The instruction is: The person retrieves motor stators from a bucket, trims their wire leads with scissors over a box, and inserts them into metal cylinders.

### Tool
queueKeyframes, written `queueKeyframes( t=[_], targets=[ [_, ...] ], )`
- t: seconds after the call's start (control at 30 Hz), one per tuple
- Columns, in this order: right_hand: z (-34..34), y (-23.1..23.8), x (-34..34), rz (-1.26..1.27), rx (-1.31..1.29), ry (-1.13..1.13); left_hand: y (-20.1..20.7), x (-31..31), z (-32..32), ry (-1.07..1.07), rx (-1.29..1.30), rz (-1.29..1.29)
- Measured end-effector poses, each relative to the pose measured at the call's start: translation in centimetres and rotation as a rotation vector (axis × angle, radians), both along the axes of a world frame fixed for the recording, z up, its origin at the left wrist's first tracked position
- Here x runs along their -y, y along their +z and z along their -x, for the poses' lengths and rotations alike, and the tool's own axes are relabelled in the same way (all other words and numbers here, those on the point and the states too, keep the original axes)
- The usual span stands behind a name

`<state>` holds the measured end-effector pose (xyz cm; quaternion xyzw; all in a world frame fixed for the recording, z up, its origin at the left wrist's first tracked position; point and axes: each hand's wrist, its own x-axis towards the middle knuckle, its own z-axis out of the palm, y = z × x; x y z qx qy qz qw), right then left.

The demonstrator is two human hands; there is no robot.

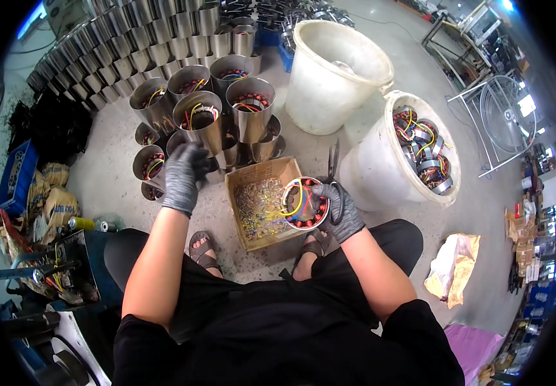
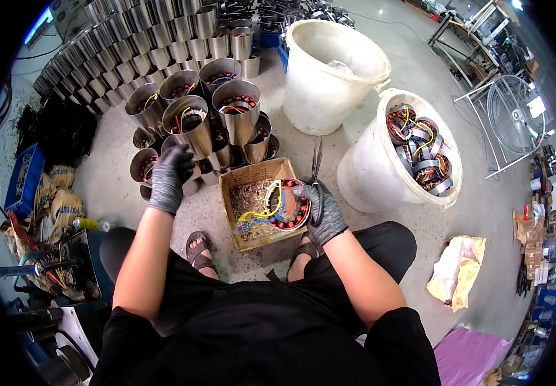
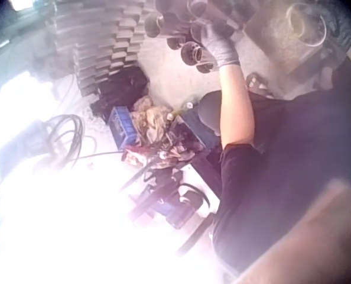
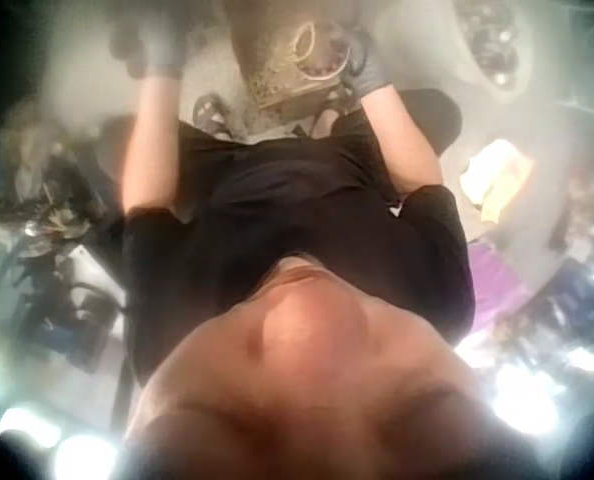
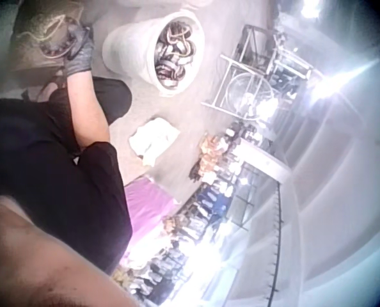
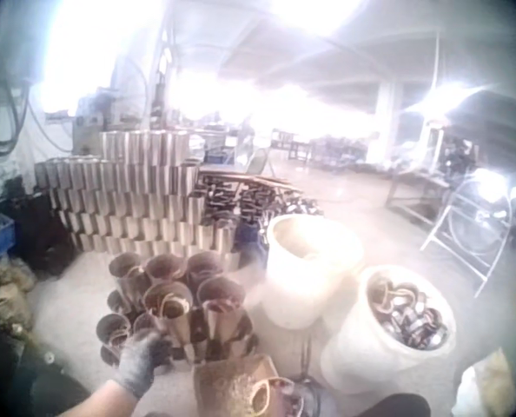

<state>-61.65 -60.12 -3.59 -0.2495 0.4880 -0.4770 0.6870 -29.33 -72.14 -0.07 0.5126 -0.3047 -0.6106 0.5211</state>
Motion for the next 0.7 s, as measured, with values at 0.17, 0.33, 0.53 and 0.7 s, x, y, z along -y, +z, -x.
queueKeyframes(
  t=[0.17,0.33,0.53,0.7],
  targets=[
    [-1.7,-1.0,-0.1,0.091,0.047,0.097,-3.0,-4.4,5.0,-0.588,0.523,0.467],
    [-5.1,1.5,-0.2,0.304,-0.28,0.261,-1.4,-7.3,8.5,-0.755,1.15,0.8],
    [-6.6,-1.0,-0.1,0.15,0.096,0.14,-1.4,-8.2,7.7,-0.55,1.185,0.881],
    [-5.7,-0.7,-0.2,0.064,0.065,0.042,-2.1,-8.0,7.4,-0.479,0.851,0.805]
  ],
)
